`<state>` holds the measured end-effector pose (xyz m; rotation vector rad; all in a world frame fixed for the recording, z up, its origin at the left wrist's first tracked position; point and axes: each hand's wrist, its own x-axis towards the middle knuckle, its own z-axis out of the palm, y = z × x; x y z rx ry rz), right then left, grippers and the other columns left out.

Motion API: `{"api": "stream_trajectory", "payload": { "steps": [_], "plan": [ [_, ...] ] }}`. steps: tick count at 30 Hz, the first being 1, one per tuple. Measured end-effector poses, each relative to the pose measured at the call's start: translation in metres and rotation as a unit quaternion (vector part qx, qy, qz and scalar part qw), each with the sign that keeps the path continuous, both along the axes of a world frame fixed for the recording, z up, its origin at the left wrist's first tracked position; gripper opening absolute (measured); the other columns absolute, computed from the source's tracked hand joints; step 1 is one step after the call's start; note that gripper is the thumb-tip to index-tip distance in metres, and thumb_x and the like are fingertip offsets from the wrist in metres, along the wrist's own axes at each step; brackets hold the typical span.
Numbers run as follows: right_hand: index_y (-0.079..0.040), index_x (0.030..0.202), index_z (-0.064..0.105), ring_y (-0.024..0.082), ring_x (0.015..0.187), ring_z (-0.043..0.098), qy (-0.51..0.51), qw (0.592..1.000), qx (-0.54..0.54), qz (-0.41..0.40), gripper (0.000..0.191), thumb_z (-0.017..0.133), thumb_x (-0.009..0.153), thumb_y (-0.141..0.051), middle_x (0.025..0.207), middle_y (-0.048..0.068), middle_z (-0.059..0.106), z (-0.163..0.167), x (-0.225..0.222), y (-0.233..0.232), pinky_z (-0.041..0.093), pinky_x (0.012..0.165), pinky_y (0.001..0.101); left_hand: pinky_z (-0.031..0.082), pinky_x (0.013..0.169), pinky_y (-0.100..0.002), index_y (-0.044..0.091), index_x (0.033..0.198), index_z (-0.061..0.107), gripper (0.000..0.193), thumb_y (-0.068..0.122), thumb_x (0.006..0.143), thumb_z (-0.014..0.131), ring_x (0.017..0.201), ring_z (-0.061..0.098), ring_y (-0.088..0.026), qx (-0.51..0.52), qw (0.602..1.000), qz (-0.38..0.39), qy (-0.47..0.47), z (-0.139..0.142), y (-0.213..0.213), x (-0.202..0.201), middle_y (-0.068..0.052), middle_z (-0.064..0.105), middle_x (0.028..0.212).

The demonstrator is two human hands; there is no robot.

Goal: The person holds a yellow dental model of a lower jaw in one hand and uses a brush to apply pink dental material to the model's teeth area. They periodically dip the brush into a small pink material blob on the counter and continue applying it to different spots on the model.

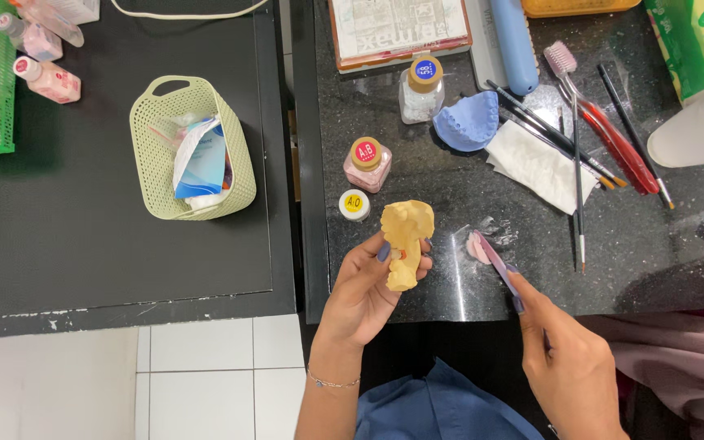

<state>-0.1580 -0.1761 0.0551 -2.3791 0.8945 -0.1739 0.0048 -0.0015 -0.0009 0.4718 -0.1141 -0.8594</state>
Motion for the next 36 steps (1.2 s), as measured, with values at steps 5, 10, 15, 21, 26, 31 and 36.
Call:
{"api": "stream_trajectory", "payload": {
  "steps": [5, 10, 15, 21, 26, 31, 36],
  "plan": [
    [-0.027, 0.134, 0.068, 0.026, 0.058, 0.067, 0.007, 1.0, -0.007, 0.005, 0.043, 0.064, 0.094, -0.009, 0.073, 0.012, 0.067, 0.011, 0.001, 0.001, 0.052, 0.06, 0.0391, 0.058, 0.102, -0.037, -0.013, 0.146, 0.047, 0.048, 0.008, 0.105, 0.059, 0.113, 0.07, -0.028, 0.005, 1.0, 0.002, -0.002, 0.001, -0.001, -0.001, -0.024, 0.064, 0.129],
    [-0.027, 0.134, 0.068, 0.024, 0.059, 0.06, -0.01, 0.996, -0.077, 0.039, 0.046, 0.067, 0.092, -0.009, 0.074, 0.008, 0.056, 0.007, -0.003, 0.011, 0.049, 0.058, 0.0392, 0.059, 0.101, -0.037, -0.014, 0.147, 0.045, 0.051, 0.009, 0.105, 0.06, 0.113, 0.07, -0.028, -0.003, 1.0, 0.005, -0.004, 0.002, 0.0, 0.0, -0.025, 0.064, 0.129],
    [-0.025, 0.135, 0.069, 0.022, 0.057, 0.06, 0.003, 0.987, -0.148, 0.068, 0.052, 0.069, 0.087, -0.005, 0.075, 0.006, 0.057, -0.001, -0.005, 0.02, 0.047, 0.054, 0.0376, 0.058, 0.103, -0.036, -0.013, 0.147, 0.044, 0.053, 0.008, 0.102, 0.061, 0.114, 0.07, -0.027, 0.002, 1.0, 0.001, 0.0, 0.002, 0.001, 0.0, -0.024, 0.064, 0.13],
    [-0.022, 0.136, 0.068, 0.022, 0.063, 0.061, -0.052, 0.99, -0.092, 0.088, 0.055, 0.067, 0.086, 0.0, 0.079, 0.008, 0.057, 0.002, -0.016, 0.002, 0.05, 0.064, 0.0358, 0.059, 0.102, -0.037, -0.013, 0.146, 0.045, 0.051, 0.008, 0.103, 0.062, 0.114, 0.07, -0.029, -0.001, 1.0, 0.005, 0.0, 0.001, 0.0, 0.0, -0.025, 0.063, 0.13],
    [-0.02, 0.138, 0.068, 0.01, 0.067, 0.064, -0.078, 0.997, 0.019, 0.0, 0.051, 0.06, 0.094, 0.004, 0.077, 0.007, 0.064, 0.003, -0.028, -0.01, 0.051, 0.065, 0.0267, 0.058, 0.102, -0.036, -0.013, 0.147, 0.046, 0.051, 0.008, 0.104, 0.062, 0.114, 0.07, -0.028, 0.004, 1.0, -0.003, -0.003, 0.001, 0.003, -0.001, -0.024, 0.063, 0.13],
    [-0.018, 0.135, 0.069, 0.006, 0.059, 0.057, -0.102, 0.994, 0.021, -0.04, 0.042, 0.066, 0.095, -0.003, 0.071, 0.009, 0.063, -0.014, -0.027, -0.002, 0.047, 0.06, 0.0248, 0.059, 0.102, -0.036, -0.014, 0.145, 0.046, 0.05, 0.008, 0.103, 0.062, 0.114, 0.07, -0.028, 0.001, 1.0, -0.002, -0.006, 0.001, 0.001, 0.0, -0.024, 0.064, 0.13],
    [-0.018, 0.136, 0.071, 0.006, 0.053, 0.045, -0.074, 0.992, 0.07, -0.08, 0.047, 0.069, 0.092, -0.002, 0.055, 0.01, 0.052, -0.027, -0.025, 0.018, 0.042, 0.053, 0.0269, 0.059, 0.101, -0.037, -0.014, 0.146, 0.046, 0.049, 0.007, 0.104, 0.062, 0.114, 0.07, -0.028, 0.001, 1.0, -0.003, -0.002, -0.001, 0.001, 0.0, -0.025, 0.064, 0.13]
  ]
}}
